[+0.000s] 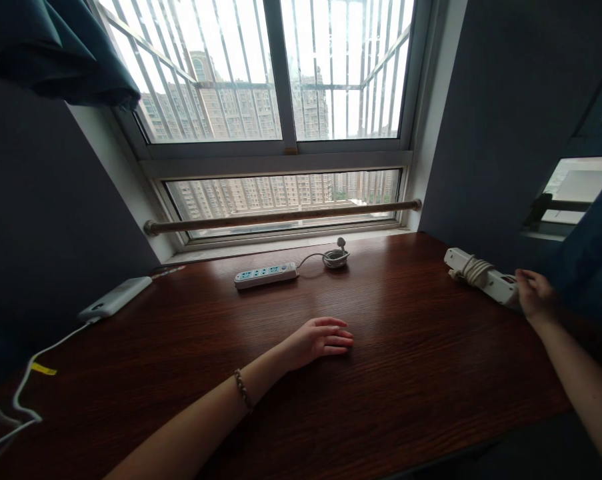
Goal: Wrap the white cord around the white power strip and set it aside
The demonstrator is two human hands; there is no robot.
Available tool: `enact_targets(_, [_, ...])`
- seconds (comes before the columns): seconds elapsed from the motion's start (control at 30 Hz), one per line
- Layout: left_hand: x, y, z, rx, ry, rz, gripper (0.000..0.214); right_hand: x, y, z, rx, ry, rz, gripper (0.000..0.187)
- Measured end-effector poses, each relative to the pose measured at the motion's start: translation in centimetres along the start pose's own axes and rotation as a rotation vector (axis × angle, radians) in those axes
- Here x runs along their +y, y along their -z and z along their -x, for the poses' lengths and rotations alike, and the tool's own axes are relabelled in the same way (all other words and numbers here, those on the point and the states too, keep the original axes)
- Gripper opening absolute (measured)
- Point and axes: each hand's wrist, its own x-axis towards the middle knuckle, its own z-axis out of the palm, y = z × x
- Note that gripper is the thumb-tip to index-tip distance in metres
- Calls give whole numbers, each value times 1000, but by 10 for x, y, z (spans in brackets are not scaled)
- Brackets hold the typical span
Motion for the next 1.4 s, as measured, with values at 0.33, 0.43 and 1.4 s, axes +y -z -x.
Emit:
enact_targets(0.33, [1, -2, 1, 18, 3, 3, 25, -7, 3, 4, -17, -6, 4, 49])
enact_targets(0.43, [1, -2, 1, 11, 4, 7, 25, -12, 5, 7, -23, -10, -1, 50])
enact_targets(1.4, [0, 0, 1, -4, 2, 14, 26, -21, 8, 13, 6, -16, 18, 45])
